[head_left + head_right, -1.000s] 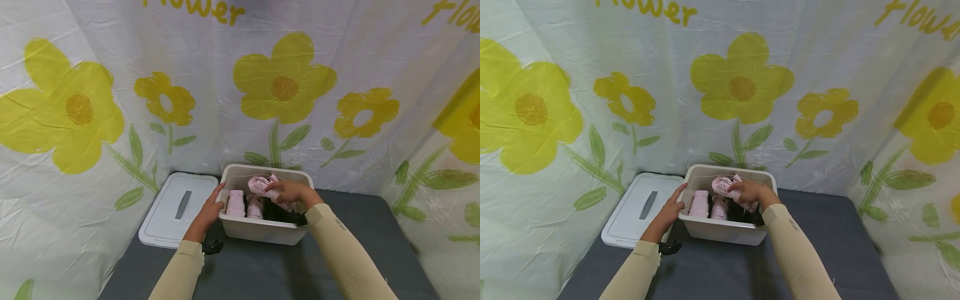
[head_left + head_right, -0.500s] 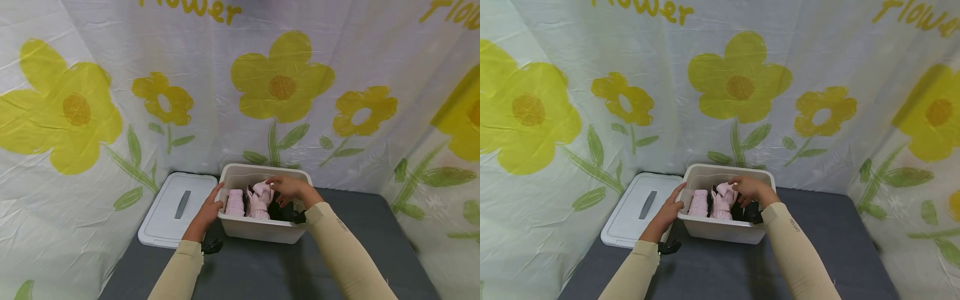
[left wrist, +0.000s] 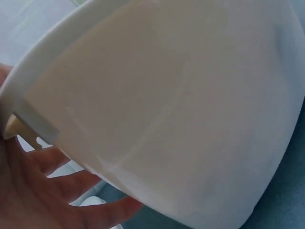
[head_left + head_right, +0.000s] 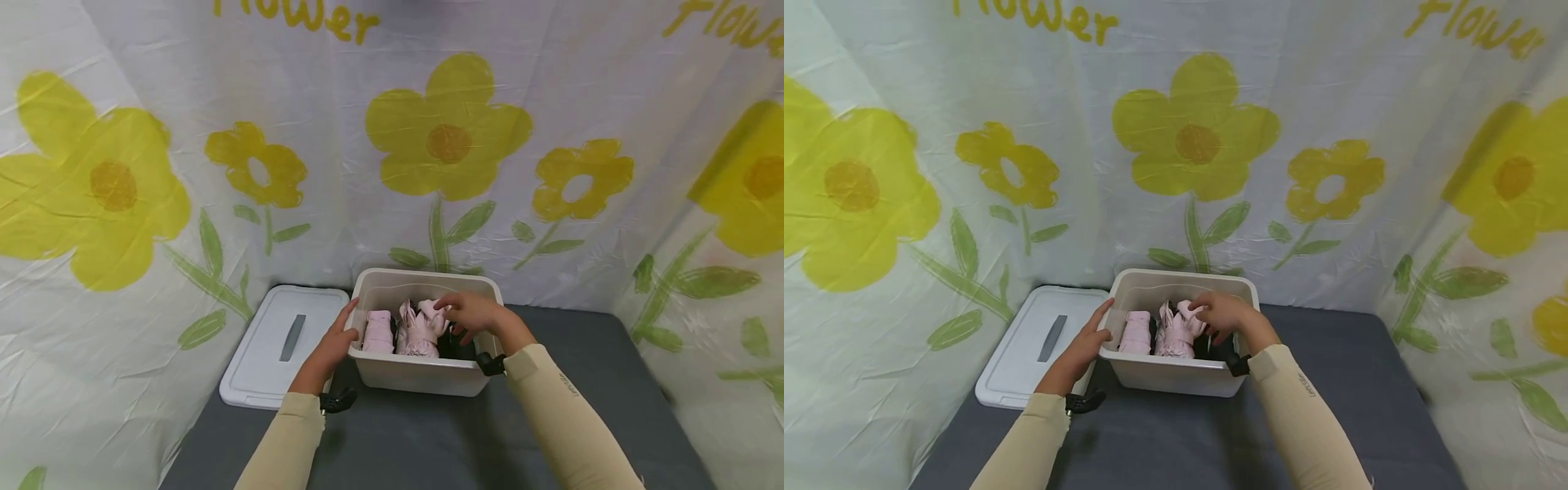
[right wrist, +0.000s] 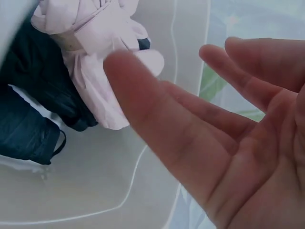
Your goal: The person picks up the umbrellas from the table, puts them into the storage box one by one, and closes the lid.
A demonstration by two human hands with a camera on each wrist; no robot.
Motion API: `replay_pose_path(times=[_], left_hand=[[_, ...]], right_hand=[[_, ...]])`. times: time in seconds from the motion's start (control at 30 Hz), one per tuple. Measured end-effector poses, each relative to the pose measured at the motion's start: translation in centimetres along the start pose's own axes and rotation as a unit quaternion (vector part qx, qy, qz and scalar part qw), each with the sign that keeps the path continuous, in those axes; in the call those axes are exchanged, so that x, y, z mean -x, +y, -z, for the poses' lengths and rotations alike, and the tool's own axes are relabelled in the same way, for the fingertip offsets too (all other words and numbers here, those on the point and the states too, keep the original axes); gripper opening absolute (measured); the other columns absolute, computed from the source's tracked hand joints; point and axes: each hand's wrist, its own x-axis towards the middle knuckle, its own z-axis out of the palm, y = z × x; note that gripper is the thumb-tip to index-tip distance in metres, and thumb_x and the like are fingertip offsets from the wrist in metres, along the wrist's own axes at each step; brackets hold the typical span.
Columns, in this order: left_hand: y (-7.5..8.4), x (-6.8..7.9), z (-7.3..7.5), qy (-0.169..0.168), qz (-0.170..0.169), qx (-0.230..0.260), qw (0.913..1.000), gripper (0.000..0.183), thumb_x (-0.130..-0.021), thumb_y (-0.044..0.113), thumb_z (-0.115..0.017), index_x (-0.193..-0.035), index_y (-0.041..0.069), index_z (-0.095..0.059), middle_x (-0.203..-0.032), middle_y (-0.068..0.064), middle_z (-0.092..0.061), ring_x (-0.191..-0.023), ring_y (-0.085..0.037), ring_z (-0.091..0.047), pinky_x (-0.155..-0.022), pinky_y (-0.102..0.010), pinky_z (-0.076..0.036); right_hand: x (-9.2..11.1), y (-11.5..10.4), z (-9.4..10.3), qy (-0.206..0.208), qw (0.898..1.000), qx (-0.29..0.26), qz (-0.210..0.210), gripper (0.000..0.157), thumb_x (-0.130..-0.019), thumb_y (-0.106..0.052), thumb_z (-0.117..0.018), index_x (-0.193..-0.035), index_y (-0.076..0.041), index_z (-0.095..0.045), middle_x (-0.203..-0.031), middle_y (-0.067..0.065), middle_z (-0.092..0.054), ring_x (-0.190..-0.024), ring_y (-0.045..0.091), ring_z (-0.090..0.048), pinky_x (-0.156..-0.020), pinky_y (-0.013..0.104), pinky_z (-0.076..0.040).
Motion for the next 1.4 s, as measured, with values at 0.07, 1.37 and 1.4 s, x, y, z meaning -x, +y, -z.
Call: replay_pose_path(times=[0.07,1.37,1.4], left_hand=[[-0.1,-0.1,0.1,-0.006,0.003,-0.002,1.0000,0.078,-0.088,0.006,-0.039,-0.153,0.042,-0.016,-0.164,-0.008,-0.008,-0.147,-0.036,-0.014,-0.109,-0.065,-0.023],[-4.8,1.1,6.4,0.135,0.020,-0.183,0.9737,0.062,-0.096,0.021,-0.041,-0.155,0.015,-0.022,-0.149,-0.023,-0.040,-0.135,-0.040,-0.042,-0.099,-0.055,-0.042],[-5.1,1.1,6.5,0.140,0.022,-0.191,0.9712,0.063,-0.096,0.021,-0.042,-0.155,0.014,-0.022,-0.148,-0.024,-0.041,-0.134,-0.041,-0.042,-0.099,-0.056,-0.042]], right_hand=[[0.3,0.2,-0.1,0.008,0.999,0.029,0.015,0.041,-0.101,-0.021,-0.045,-0.141,-0.012,-0.049,-0.136,0.020,-0.054,-0.099,0.034,-0.065,-0.070,0.041,-0.057],[8.2,5.4,-4.5,0.236,0.940,0.194,0.150,0.042,-0.091,-0.029,-0.064,-0.130,-0.013,-0.061,-0.131,0.014,-0.059,-0.118,0.036,-0.058,-0.094,0.054,-0.047],[8.2,5.5,-4.7,0.242,0.936,0.201,0.155,0.042,-0.090,-0.029,-0.066,-0.128,-0.012,-0.062,-0.128,0.013,-0.061,-0.115,0.034,-0.059,-0.092,0.053,-0.048]])
